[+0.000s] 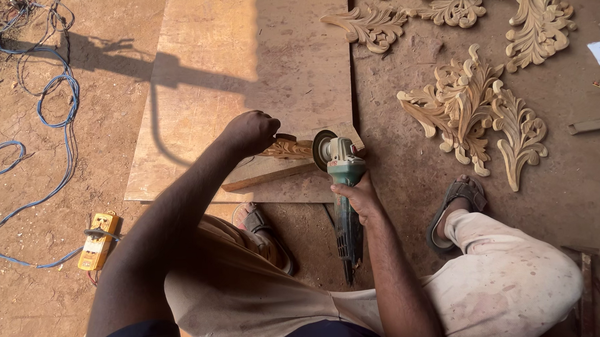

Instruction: The person uses an angle grinder to smooth and shape a carved wooden piece. They hold the piece with one hand and guide the grinder along its edges, then place the finished piece aside and pick up another to continue the process.

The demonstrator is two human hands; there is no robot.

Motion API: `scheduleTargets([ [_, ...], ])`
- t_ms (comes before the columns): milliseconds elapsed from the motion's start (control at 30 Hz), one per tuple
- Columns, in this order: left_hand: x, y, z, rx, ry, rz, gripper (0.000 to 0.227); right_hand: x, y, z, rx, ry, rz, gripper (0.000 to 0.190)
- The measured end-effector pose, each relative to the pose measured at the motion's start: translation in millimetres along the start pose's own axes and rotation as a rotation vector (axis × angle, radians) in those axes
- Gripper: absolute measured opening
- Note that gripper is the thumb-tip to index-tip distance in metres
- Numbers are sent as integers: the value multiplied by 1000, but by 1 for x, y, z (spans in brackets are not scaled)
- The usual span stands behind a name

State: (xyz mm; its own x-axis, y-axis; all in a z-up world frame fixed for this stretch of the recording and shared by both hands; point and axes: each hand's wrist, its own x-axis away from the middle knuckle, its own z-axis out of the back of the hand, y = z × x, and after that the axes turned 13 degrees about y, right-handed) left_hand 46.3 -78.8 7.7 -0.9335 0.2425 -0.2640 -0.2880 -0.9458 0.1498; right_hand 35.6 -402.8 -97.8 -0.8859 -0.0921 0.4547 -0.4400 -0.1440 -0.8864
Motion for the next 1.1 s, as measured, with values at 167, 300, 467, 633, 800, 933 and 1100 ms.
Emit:
scheduleTargets([
  [167,0,-9,9,170,-30,146,24,-15,15,18,25,87,-15,89],
  [300,14,-27,16,402,130,191,32,-20,17,37,-24,81,67,77],
  [467,13,-26,0,596,220,427,45,-21,3,43,-33,204,67,87],
  [633,0,-17,2,386,89,562,35,-5,-10,41,-101,203,184,82],
  [800,-12,11,38,338,67,290,28,14,-34,44,-111,236,111,79],
  [933,-10,49,66,116,95,-41,29,23,-46,41,-116,199,207,82],
  [1100,-17,81,82,106,25,-7,38,35,-51,27,138,226,294,93],
])
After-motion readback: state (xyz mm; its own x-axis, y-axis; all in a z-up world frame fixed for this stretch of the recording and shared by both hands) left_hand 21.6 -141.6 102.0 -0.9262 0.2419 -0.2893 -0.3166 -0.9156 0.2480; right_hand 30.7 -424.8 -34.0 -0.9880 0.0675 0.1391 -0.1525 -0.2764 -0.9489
